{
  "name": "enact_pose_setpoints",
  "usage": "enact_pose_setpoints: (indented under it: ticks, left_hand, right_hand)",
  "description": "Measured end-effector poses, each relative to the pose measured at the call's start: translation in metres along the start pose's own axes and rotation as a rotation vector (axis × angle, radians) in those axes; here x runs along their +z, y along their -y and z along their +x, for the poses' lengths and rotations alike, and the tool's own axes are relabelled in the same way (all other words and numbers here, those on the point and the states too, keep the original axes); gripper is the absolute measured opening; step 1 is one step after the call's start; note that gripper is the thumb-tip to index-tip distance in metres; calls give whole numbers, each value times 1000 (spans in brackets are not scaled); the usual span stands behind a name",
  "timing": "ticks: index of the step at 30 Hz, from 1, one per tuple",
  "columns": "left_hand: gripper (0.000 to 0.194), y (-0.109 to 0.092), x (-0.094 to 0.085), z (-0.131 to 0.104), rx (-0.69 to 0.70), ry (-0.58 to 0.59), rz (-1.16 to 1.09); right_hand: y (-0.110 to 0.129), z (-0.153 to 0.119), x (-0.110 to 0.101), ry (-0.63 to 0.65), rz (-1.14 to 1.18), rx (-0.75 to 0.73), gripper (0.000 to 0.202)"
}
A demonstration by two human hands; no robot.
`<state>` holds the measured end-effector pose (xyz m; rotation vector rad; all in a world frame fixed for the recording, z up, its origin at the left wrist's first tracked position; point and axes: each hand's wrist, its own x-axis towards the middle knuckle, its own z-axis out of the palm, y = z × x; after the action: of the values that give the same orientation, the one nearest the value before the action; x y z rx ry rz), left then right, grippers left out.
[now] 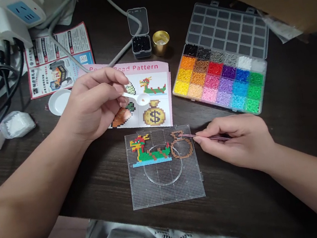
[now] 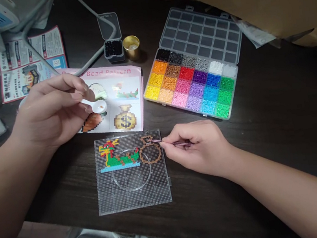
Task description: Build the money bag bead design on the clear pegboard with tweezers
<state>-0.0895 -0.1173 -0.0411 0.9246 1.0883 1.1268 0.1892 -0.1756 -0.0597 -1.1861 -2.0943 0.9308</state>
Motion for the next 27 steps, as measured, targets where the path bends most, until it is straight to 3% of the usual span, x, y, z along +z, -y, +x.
enact_pose_setpoints:
  ticks: [22, 27]
  left_hand:
    - [14, 4, -3, 2, 68, 0, -19]
    - [12, 3, -4, 2, 50, 21, -24]
  right_hand:
    - [-1, -5, -1, -48, 3, 56, 11]
    - [0, -6, -1, -111, -23, 82, 10]
